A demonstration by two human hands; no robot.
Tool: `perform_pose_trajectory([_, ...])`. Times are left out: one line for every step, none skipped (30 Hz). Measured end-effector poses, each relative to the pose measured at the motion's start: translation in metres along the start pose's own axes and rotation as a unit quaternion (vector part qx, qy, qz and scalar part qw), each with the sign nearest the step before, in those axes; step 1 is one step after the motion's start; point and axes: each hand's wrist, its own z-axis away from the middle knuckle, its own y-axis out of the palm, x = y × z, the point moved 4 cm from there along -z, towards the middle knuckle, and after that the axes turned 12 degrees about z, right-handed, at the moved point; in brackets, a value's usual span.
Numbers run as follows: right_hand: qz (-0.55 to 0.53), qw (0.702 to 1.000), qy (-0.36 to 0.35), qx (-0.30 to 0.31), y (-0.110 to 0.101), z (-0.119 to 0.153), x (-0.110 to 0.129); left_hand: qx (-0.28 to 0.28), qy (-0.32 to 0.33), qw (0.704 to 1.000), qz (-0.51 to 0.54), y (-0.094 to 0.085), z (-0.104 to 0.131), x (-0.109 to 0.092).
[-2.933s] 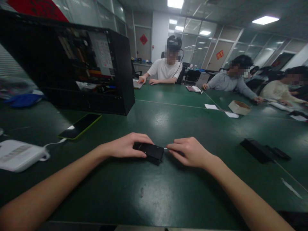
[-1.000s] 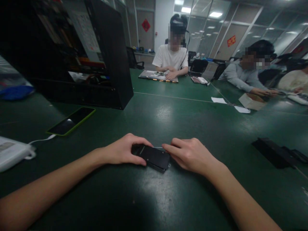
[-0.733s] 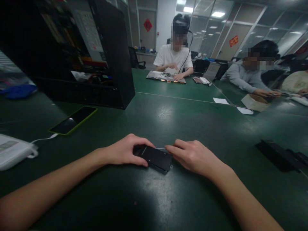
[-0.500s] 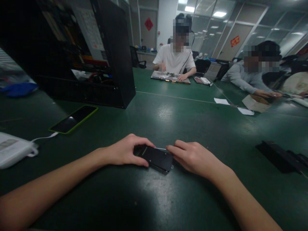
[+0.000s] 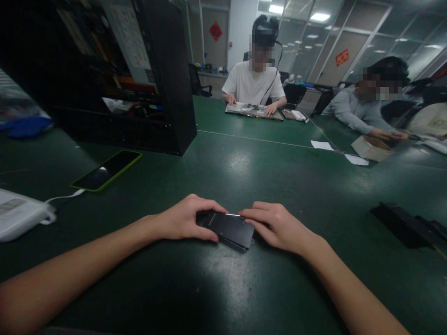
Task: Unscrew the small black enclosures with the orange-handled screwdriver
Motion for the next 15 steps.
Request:
perform_pose_trajectory([-0.011,1.000,0.001,-0.007,0.0008,0.0000,-0.0011,-0.004,0.001,1.000,0.000,0.0004,0.0001,0.0009])
perform_pose_trajectory([-0.017,1.000,0.002,-0.012,0.0014,-0.0002,-0.0022,-0.005,0.002,1.000,-0.001,0.0009,0.0002,0.0017])
perform_pose_trajectory([-0.021,1.000,0.003,-0.014,0.0018,-0.0003,-0.0030,-0.004,0.003,1.000,-0.002,0.0014,0.0003,0.0023])
perform_pose_trajectory([-0.023,1.000,0.004,-0.016,0.0021,-0.0005,-0.0038,-0.001,0.006,1.000,-0.003,0.0019,0.0004,0.0026])
perform_pose_trajectory([-0.024,1.000,0.005,-0.018,0.0021,-0.0007,-0.0044,0.001,0.011,1.000,-0.002,0.0023,0.0004,0.0026])
perform_pose_trajectory([-0.024,1.000,0.007,-0.019,0.0020,-0.0008,-0.0050,0.001,0.017,1.000,-0.001,0.0025,0.0005,0.0024])
perform_pose_trajectory([-0.023,1.000,0.007,-0.020,0.0017,-0.0007,-0.0053,0.000,0.023,1.000,0.001,0.0026,0.0005,0.0019])
perform_pose_trajectory([-0.022,1.000,0.007,-0.021,0.0013,-0.0005,-0.0056,-0.002,0.028,1.000,0.004,0.0027,0.0005,0.0013])
perform_pose_trajectory([-0.021,0.999,0.007,-0.022,0.0007,0.0000,-0.0057,-0.004,0.033,0.999,0.006,0.0030,0.0006,0.0006])
perform_pose_trajectory([-0.022,0.999,0.008,-0.023,0.0000,0.0005,-0.0059,-0.006,0.037,0.999,0.008,0.0035,0.0006,-0.0001])
perform_pose_trajectory([-0.024,0.999,0.009,-0.023,-0.0007,0.0012,-0.0061,-0.007,0.040,0.999,0.009,0.0043,0.0007,-0.0009])
perform_pose_trajectory([-0.027,0.999,0.012,-0.023,-0.0015,0.0020,-0.0063,-0.011,0.042,0.999,0.010,0.0051,0.0007,-0.0018])
perform_pose_trajectory([-0.029,0.999,0.017,-0.022,-0.0023,0.0027,-0.0066,-0.015,0.044,0.999,0.010,0.0061,0.0007,-0.0027])
perform_pose_trajectory([-0.031,0.999,0.022,-0.020,-0.0030,0.0033,-0.0069,-0.020,0.046,0.999,0.011,0.0071,0.0008,-0.0036])
perform_pose_trajectory([-0.033,0.999,0.026,-0.017,-0.0035,0.0038,-0.0070,-0.024,0.047,0.999,0.012,0.0082,0.0008,-0.0044])
